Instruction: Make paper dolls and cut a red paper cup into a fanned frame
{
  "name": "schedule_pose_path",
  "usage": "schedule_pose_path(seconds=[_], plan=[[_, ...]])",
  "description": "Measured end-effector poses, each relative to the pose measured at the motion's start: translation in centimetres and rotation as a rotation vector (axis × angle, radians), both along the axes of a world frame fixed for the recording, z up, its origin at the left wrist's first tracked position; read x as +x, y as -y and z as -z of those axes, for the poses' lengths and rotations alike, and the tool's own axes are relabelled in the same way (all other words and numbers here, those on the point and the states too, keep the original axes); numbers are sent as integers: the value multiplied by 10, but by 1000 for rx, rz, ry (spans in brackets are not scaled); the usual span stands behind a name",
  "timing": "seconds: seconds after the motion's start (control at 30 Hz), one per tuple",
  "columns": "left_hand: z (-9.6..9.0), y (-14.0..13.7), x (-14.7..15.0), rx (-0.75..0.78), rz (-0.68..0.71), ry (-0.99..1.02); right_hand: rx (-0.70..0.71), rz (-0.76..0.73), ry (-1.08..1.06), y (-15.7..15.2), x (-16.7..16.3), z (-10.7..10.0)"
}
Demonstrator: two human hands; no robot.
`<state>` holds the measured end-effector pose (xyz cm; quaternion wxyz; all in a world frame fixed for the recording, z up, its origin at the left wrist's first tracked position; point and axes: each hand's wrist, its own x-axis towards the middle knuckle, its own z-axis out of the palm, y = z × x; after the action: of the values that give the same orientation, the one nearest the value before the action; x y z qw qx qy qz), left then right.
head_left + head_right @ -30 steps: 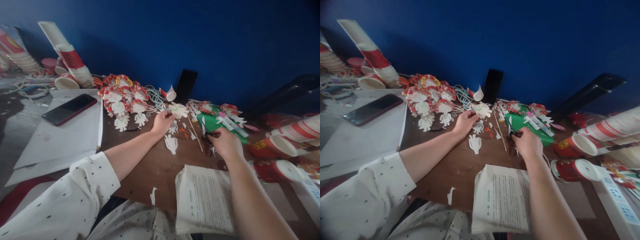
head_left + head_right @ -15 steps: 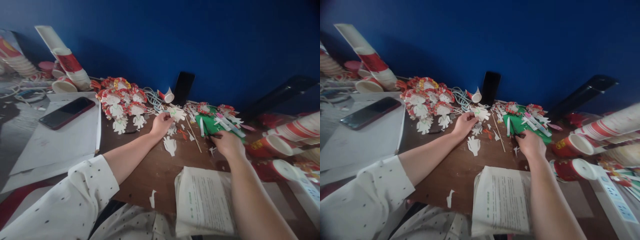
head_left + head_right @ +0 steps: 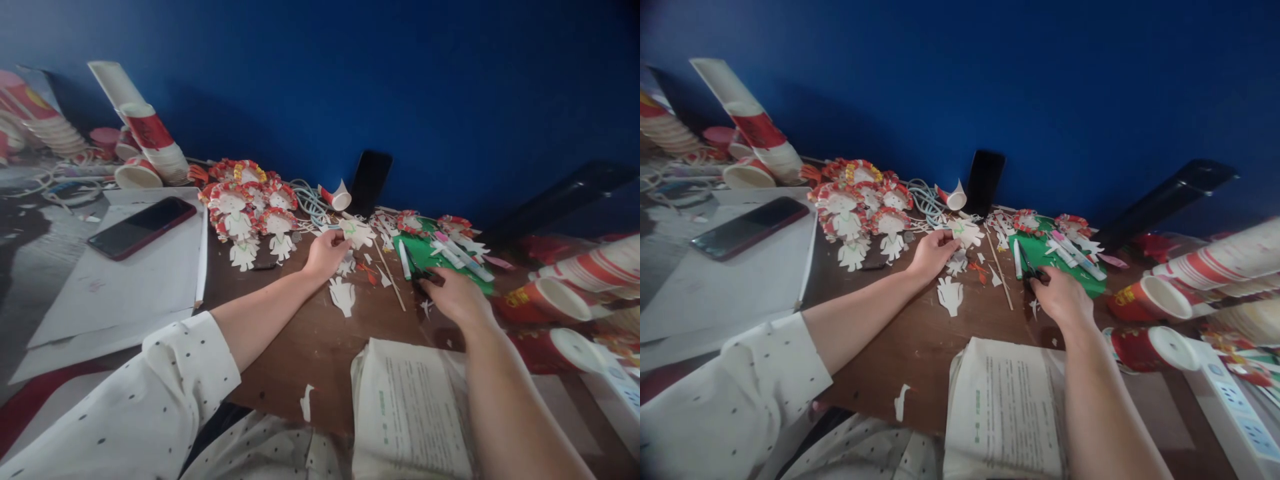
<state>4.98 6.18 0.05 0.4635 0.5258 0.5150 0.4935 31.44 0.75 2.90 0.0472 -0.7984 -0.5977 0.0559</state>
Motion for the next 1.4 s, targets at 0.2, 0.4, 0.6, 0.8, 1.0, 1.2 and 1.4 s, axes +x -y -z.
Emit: schedule_pose_path(seconds=[0.2, 0.4, 0.6, 0.8, 1.0, 1.2, 1.4], plan=[[-2, 1, 0, 1, -4, -30, 340, 45, 21, 8, -25, -7], [-2, 2, 0, 19, 5, -67, 146, 5, 108, 5, -47, -3], [-5, 4, 0, 54, 25, -85, 57, 28, 185, 1, -47, -2], [-10, 7, -1, 95, 40, -148, 62, 103, 38, 0, -36, 3], [-12, 8, -2, 112, 87, -156, 343, 84, -298, 1, -32, 5], [-14, 11, 0, 90, 146, -76, 360, 67, -527, 7, -46, -6], [-11, 8, 0, 45, 175, 18, 459, 85, -737, 6, -47, 4]])
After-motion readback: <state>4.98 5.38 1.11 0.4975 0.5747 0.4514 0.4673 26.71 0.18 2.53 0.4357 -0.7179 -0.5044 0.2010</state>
